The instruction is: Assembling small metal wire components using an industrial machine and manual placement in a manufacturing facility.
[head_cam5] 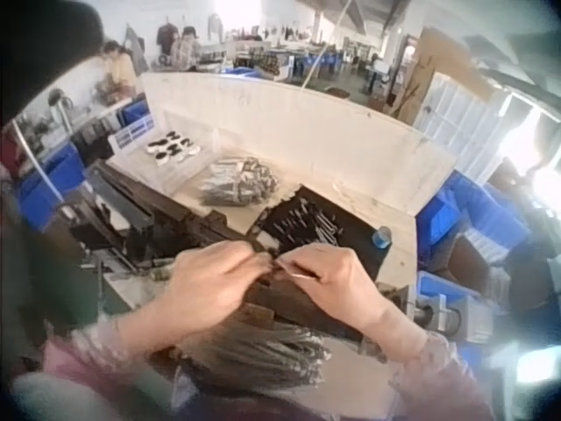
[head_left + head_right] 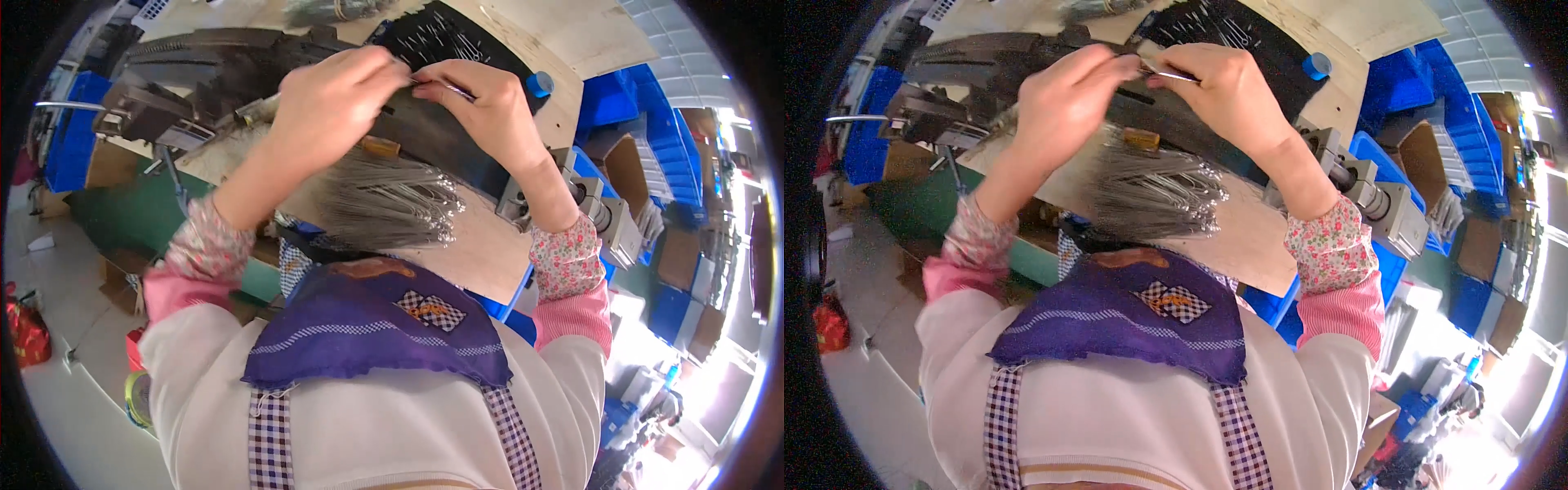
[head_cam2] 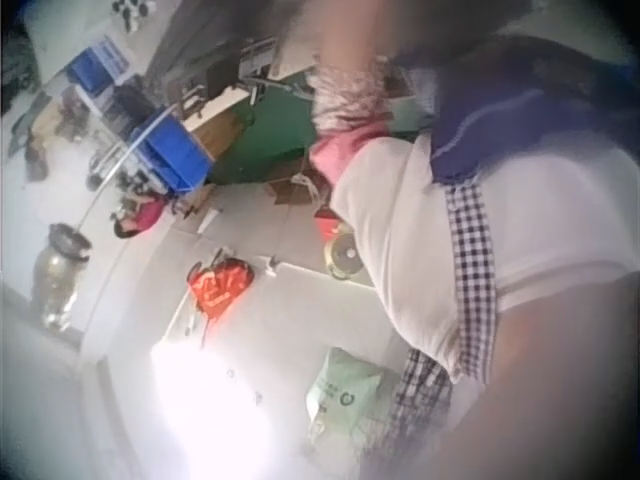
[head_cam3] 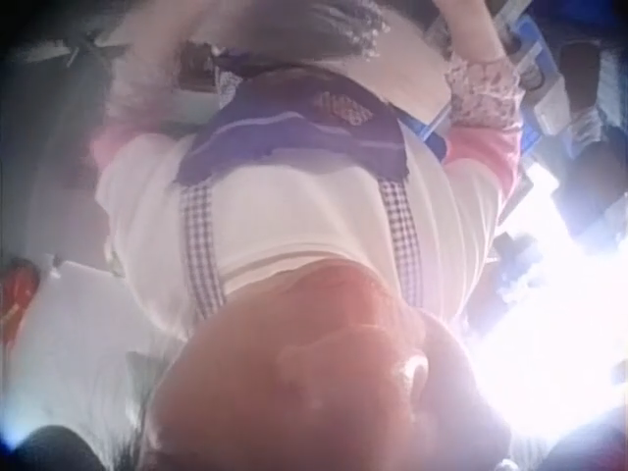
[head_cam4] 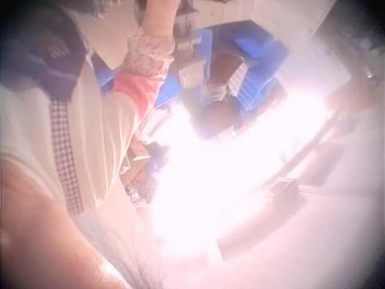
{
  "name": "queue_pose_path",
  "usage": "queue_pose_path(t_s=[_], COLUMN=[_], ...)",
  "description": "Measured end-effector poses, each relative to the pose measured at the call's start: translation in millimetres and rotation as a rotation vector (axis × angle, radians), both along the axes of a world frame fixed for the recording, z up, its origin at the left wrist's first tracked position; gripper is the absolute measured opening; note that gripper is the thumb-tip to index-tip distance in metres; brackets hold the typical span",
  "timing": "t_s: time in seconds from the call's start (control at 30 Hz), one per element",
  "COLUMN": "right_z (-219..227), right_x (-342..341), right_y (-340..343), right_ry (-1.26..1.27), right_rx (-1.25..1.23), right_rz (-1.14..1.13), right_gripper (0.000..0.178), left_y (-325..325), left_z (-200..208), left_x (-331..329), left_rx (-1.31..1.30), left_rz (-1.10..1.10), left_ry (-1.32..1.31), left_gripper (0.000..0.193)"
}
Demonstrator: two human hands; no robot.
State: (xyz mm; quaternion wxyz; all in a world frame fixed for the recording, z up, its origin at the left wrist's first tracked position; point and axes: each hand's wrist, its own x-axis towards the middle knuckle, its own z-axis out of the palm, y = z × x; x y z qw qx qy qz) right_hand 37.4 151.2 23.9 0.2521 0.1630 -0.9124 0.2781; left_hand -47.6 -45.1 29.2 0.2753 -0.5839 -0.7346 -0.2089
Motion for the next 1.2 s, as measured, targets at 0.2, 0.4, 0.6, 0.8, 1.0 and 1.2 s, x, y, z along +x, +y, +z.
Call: queue_pose_path(t_s=[0.2,0.4,0.6,0.8,1.0,1.2], right_z=[-23.8,-25.2,-18.1,-59.8,-53.3,27.3], right_x=[-23.0,-23.3,-19.5,34.7,31.1,94.7], right_y=[-9.4,-7.9,-24.6,-58.3,-41.5,-10.1], right_ry=[0.012,-0.014,0.087,-0.211,-0.257,-0.415], right_rx=[-0.008,0.019,0.189,0.188,0.201,-0.162], right_rz=[-0.036,-0.083,-0.174,-0.156,-0.133,-0.378], right_gripper=[0.014,0.011,0.019,0.027,0.020,0.017], left_y=[-28.9,-15.3,-15.6,-126.4,-126.1,-95.0], left_z=[-51.5,-14.7,-81.1,-113.9,-101.8,-103.2], left_x=[66.2,43.5,31.5,-0.8,-29.0,-3.9], left_rx=[0.565,0.097,0.155,0.699,0.853,1.074], left_rz=[0.036,-0.118,0.084,0.553,0.451,0.292], left_ry=[-2.152,-1.989,-1.119,-1.775,-1.847,-1.685], left_gripper=[0.046,0.040,0.017,0.042,0.035,0.021])
